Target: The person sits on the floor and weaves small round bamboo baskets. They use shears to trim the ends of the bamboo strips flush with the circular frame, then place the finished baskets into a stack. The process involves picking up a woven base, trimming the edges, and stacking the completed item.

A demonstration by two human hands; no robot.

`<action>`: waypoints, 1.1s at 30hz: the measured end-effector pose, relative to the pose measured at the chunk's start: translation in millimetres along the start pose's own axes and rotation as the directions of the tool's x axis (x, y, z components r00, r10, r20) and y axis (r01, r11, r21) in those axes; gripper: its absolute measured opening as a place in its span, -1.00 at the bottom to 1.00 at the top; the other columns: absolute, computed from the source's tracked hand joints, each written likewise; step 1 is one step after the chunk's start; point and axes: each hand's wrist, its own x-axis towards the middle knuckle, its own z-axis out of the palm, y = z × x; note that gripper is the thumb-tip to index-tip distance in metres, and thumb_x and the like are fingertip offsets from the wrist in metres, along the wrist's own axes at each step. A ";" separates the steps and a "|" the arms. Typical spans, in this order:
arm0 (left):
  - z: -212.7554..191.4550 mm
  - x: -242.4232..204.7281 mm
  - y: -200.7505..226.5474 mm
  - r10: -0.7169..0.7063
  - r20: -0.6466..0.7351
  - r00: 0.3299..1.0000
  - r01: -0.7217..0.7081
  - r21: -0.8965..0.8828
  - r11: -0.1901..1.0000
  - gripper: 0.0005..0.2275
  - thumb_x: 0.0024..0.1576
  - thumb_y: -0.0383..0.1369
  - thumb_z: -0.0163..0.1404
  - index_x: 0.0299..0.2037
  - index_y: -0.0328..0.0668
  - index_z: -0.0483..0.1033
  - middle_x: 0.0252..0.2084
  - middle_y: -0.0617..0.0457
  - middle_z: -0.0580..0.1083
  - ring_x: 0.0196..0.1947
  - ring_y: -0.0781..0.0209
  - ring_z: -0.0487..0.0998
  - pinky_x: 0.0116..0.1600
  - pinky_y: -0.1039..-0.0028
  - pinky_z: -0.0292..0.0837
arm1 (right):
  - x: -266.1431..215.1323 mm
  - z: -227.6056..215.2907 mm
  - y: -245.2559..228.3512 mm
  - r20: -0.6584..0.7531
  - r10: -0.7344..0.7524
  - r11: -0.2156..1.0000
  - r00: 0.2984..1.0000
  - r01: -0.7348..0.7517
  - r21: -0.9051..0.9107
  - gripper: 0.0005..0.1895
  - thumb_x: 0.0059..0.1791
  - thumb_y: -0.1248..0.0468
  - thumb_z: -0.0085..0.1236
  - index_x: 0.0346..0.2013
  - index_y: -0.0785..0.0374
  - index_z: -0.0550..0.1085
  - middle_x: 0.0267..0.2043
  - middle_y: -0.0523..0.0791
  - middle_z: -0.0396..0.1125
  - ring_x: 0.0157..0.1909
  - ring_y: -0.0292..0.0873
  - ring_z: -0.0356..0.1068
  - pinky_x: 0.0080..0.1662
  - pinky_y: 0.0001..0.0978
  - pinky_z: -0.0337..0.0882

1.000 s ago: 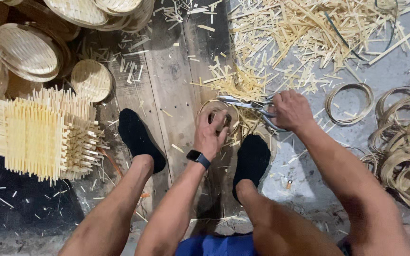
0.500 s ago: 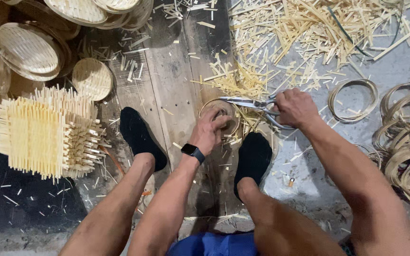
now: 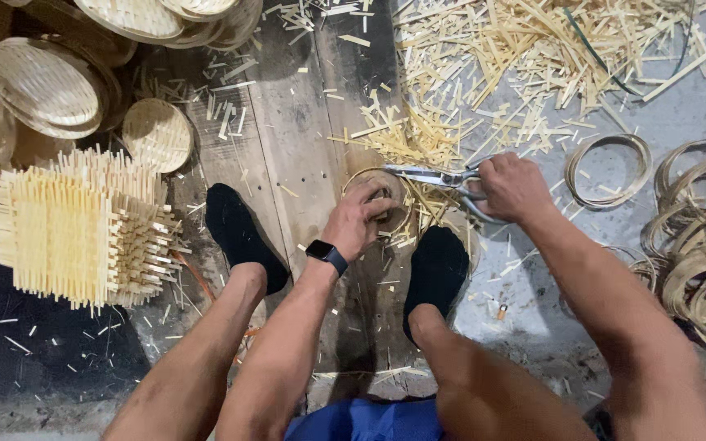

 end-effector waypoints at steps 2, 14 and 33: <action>-1.0 -0.7 1.8 -0.038 0.030 0.999 0.037 0.022 0.999 -0.50 -0.18 -0.71 0.04 -0.04 0.01 0.63 0.18 -0.05 0.46 0.24 -0.12 0.43 0.30 0.22 0.40 | 6.2 -7.7 -17.0 0.060 0.027 0.999 0.998 -0.028 0.014 -0.47 -0.07 -0.13 0.14 -0.30 0.35 0.46 -0.37 0.09 0.35 -0.28 0.04 0.36 -0.17 -0.08 0.42; -10.8 4.1 -5.2 -0.008 0.144 0.990 0.006 0.012 1.000 -0.47 -0.24 -0.65 0.06 -0.04 0.09 0.64 0.22 0.03 0.45 0.22 -0.11 0.40 0.29 0.22 0.41 | 15.7 -5.2 16.9 0.214 0.142 0.990 0.967 -0.138 -0.036 -0.47 0.06 -0.15 0.07 -0.29 0.33 0.44 -0.38 0.06 0.34 -0.34 0.02 0.38 -0.26 -0.06 0.46; 35.6 7.5 -73.0 -0.712 -0.039 0.701 0.680 -0.264 0.684 -0.70 -0.03 -0.28 0.29 -0.09 -0.12 0.67 -0.33 -0.05 0.65 -0.30 0.17 0.68 -0.12 0.37 0.56 | 27.4 40.3 -74.4 0.293 0.277 0.373 0.915 -0.384 0.845 -0.73 -0.04 0.22 0.35 -0.20 0.39 0.58 -0.38 -0.01 0.50 -0.35 -0.22 0.44 -0.28 -0.31 0.48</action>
